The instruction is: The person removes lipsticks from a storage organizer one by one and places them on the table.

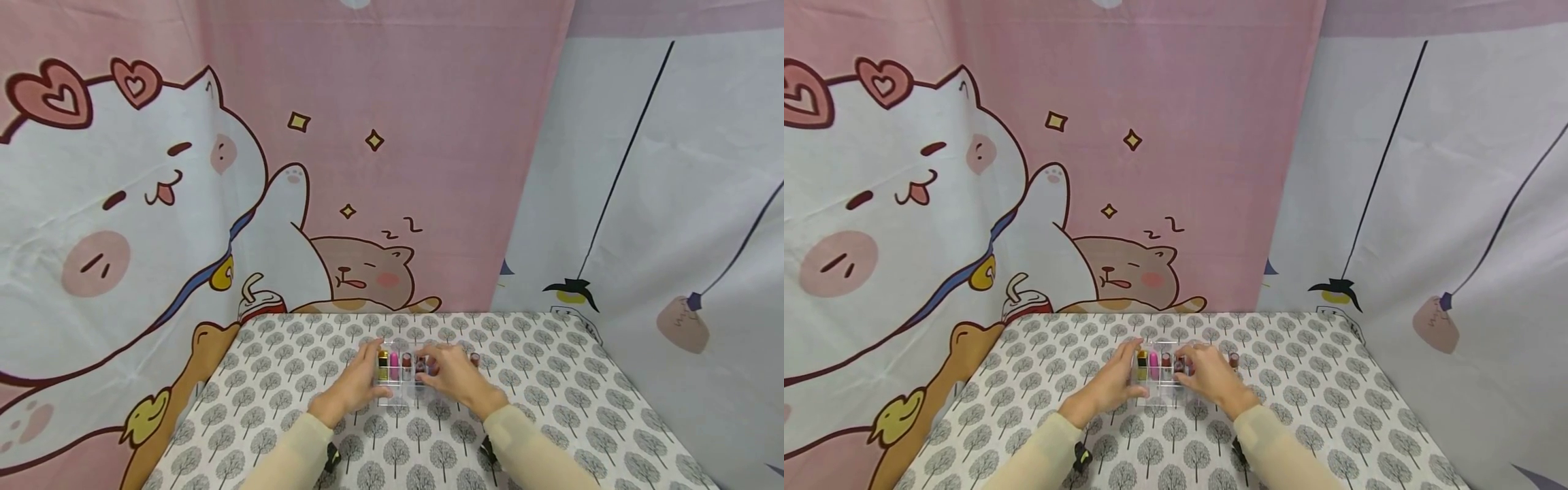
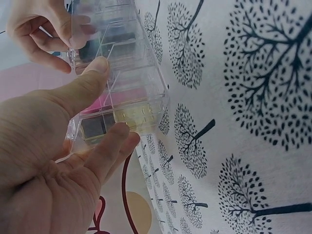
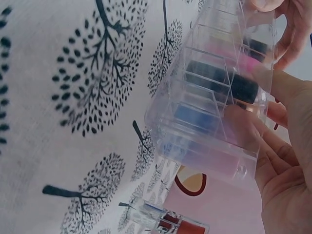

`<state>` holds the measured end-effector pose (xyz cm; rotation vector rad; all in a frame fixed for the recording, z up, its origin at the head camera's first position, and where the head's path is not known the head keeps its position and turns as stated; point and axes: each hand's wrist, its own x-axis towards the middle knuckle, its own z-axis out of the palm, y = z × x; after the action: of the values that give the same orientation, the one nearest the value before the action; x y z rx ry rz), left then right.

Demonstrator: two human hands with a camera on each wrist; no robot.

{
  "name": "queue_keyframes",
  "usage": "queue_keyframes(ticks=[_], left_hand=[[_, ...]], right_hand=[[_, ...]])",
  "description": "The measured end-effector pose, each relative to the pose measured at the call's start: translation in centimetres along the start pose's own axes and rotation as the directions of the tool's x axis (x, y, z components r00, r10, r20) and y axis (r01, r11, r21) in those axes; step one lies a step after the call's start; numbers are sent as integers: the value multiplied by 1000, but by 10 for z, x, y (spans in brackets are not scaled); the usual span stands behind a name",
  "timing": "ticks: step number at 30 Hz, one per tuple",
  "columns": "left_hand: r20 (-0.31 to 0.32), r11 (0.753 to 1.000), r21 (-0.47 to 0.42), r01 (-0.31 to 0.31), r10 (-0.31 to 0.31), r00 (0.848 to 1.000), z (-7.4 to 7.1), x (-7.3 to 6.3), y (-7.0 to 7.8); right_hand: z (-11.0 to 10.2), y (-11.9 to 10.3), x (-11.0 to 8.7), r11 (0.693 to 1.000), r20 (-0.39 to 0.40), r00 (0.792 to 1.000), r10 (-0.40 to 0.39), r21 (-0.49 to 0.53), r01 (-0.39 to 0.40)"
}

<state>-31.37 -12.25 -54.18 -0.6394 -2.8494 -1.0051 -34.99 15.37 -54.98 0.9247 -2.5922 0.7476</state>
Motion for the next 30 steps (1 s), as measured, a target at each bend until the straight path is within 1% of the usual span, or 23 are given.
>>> queue_keyframes(ticks=[8, 12, 23, 30], left_hand=[[4, 1000, 7, 6, -6, 1000, -1, 2, 1], [5, 1000, 5, 3, -3, 1000, 0, 1, 1], [6, 1000, 15, -16, 16, 1000, -1, 2, 0], [12, 1000, 6, -8, 8, 1000, 0, 1, -2]], right_hand=[[6, -1, 0, 1000, -27, 1000, 5, 18, -4], [10, 0, 0, 1000, -50, 999, 7, 6, -7], [14, 0, -1, 998, -102, 993, -57, 13, 59], [13, -3, -3, 998, -76, 997, -15, 57, 20]])
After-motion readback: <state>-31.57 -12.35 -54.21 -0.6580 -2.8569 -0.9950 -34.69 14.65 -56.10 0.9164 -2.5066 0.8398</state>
